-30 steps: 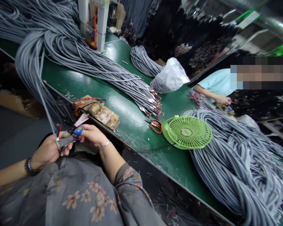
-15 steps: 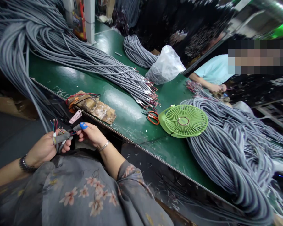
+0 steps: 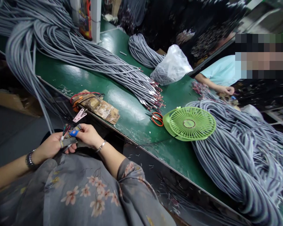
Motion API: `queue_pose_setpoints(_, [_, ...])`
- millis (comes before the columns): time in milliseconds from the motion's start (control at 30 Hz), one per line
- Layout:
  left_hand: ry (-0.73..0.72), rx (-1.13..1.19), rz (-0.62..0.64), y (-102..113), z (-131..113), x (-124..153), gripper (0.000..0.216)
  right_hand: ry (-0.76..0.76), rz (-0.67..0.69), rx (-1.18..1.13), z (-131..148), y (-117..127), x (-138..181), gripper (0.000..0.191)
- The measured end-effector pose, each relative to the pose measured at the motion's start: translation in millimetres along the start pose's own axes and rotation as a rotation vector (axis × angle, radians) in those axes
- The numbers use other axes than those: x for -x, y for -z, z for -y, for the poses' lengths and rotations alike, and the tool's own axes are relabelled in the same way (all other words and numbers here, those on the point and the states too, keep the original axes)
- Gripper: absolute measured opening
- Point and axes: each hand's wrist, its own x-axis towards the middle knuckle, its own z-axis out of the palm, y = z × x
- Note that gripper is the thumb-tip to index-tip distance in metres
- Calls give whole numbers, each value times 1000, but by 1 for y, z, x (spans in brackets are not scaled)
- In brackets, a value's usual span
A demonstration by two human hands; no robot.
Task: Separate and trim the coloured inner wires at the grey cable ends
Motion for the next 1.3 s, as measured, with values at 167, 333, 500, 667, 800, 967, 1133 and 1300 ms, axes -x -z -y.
queue_pose_setpoints(167, [-63,158,-99,0,3,2,29,68,-61,-53,0,-6,-8,51])
queue_pose_setpoints(333, [-116,333,-197,0,4,1,38,104,-139,-133,-7,-12,-6,55])
queue_pose_setpoints(500, [-167,385,-251,-1,5,2,37,104,-164,-148,-9,-15,-1,56])
queue_pose_setpoints(667, [-165,344,-221,0,8,1,35,80,-130,-125,-3,-16,1,53])
queue_pose_setpoints(800, [-181,301,-219,-1,12,-1,30,80,-107,-52,2,-18,-2,49])
queue_pose_setpoints(967, [-188,229,-242,-3,15,-3,24,90,-93,-8,2,-17,-6,43])
queue_pose_setpoints(1133, [-210,226,-243,-2,15,-2,29,105,-145,-47,-6,-17,-5,44])
queue_pose_setpoints(1300, [-211,239,-260,0,14,-2,31,81,-111,-90,-8,-17,-3,47])
